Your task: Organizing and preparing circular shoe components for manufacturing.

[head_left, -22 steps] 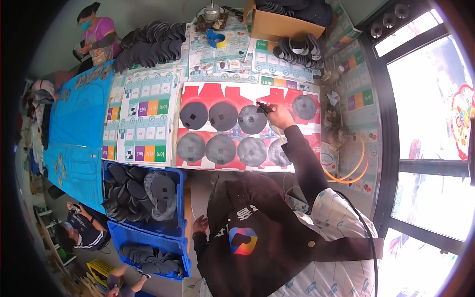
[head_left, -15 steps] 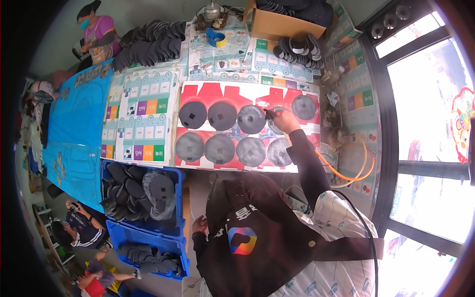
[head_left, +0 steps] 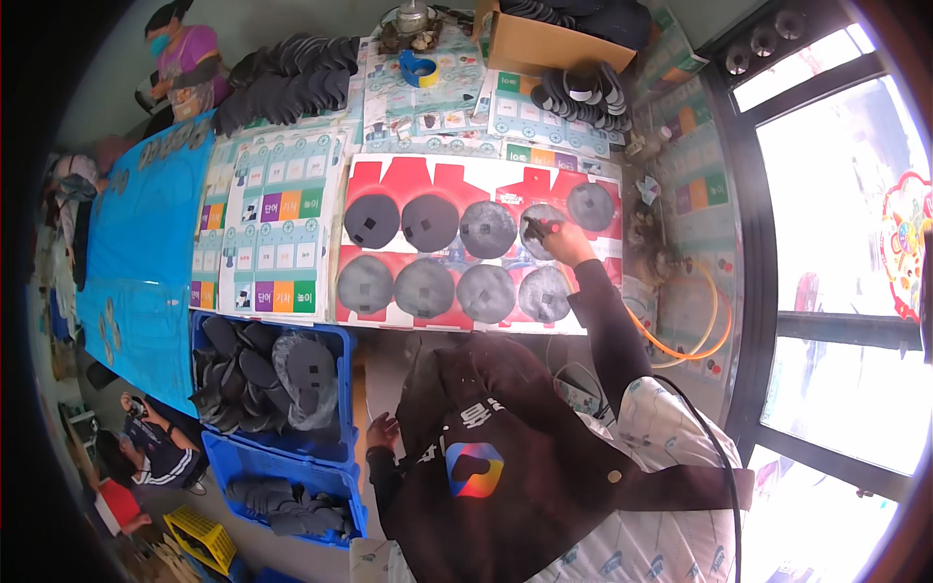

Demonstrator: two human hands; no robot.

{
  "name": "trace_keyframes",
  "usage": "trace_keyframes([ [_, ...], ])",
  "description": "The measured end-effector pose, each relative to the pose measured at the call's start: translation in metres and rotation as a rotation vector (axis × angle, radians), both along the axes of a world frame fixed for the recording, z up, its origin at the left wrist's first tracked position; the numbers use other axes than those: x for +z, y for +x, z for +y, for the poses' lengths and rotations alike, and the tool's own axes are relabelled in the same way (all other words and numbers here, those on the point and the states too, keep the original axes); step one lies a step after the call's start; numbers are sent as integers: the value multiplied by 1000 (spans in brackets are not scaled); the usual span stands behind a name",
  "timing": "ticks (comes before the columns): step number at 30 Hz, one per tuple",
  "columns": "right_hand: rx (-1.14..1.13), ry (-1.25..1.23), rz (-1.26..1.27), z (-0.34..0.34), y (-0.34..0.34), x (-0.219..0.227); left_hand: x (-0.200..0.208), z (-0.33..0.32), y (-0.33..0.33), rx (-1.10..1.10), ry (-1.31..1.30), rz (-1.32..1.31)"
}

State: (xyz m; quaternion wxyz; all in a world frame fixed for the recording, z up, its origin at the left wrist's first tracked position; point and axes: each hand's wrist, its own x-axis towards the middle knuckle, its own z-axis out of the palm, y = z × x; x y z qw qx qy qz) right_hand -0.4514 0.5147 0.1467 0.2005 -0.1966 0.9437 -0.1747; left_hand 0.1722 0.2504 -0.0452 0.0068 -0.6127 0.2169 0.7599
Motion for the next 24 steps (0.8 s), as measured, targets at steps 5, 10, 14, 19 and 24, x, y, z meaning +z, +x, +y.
trace_keyframes([
  [5,-107,-161,-371,-5,14,-1,-17,1,17,-35,84,11],
  [10,17,-340,54,-28,9,3,-28,1,24,-84,116,118],
  [14,-13,-174,-459,-39,8,7,-26,2,19,63,100,-49],
  [19,-14,-187,-188,-44,12,12,-19,6,18,-27,-10,-26],
  [24,50,-14,-425,-40,7,-1,-25,6,30,-3,80,88],
])
